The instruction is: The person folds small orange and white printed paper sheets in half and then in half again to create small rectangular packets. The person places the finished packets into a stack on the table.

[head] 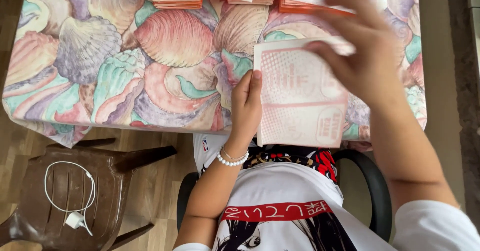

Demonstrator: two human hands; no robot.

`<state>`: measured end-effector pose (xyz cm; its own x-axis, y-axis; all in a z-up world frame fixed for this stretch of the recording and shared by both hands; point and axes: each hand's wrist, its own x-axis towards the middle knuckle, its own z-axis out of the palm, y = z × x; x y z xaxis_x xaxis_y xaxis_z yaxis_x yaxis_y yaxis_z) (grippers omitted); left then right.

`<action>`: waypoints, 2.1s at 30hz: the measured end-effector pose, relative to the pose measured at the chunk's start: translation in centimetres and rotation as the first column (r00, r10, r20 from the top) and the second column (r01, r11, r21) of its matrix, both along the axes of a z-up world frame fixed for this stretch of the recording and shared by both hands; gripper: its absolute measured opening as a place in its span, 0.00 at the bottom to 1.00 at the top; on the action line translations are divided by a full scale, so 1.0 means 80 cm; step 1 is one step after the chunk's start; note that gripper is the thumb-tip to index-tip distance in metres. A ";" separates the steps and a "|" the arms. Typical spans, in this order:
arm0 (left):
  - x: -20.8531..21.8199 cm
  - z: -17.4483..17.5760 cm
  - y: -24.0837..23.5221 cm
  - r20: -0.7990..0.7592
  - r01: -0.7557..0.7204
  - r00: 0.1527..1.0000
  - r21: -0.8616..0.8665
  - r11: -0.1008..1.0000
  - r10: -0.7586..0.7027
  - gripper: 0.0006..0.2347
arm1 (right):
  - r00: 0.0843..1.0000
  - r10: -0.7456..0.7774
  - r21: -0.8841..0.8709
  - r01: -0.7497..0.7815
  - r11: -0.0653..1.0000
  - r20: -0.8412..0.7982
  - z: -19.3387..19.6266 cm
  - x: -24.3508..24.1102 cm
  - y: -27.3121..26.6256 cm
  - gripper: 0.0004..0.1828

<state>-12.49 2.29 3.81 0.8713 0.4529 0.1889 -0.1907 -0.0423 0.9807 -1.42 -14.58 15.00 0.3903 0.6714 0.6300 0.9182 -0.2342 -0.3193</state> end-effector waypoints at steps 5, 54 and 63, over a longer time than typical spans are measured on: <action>0.015 -0.016 0.003 -0.080 -0.047 0.996 -0.015 0.999 0.045 0.16 | 0.971 0.231 -0.080 -0.236 0.968 -0.064 -0.066 0.055 0.074 0.13; 0.035 0.043 0.032 0.295 -0.077 0.955 0.129 0.989 0.036 0.13 | 0.819 0.190 0.468 0.106 0.878 -0.541 -0.096 0.014 -0.002 0.49; 0.000 0.075 0.017 0.193 -0.075 0.979 0.063 0.995 0.061 0.14 | 0.969 -0.105 0.388 0.010 0.922 0.225 0.017 -0.021 0.003 0.30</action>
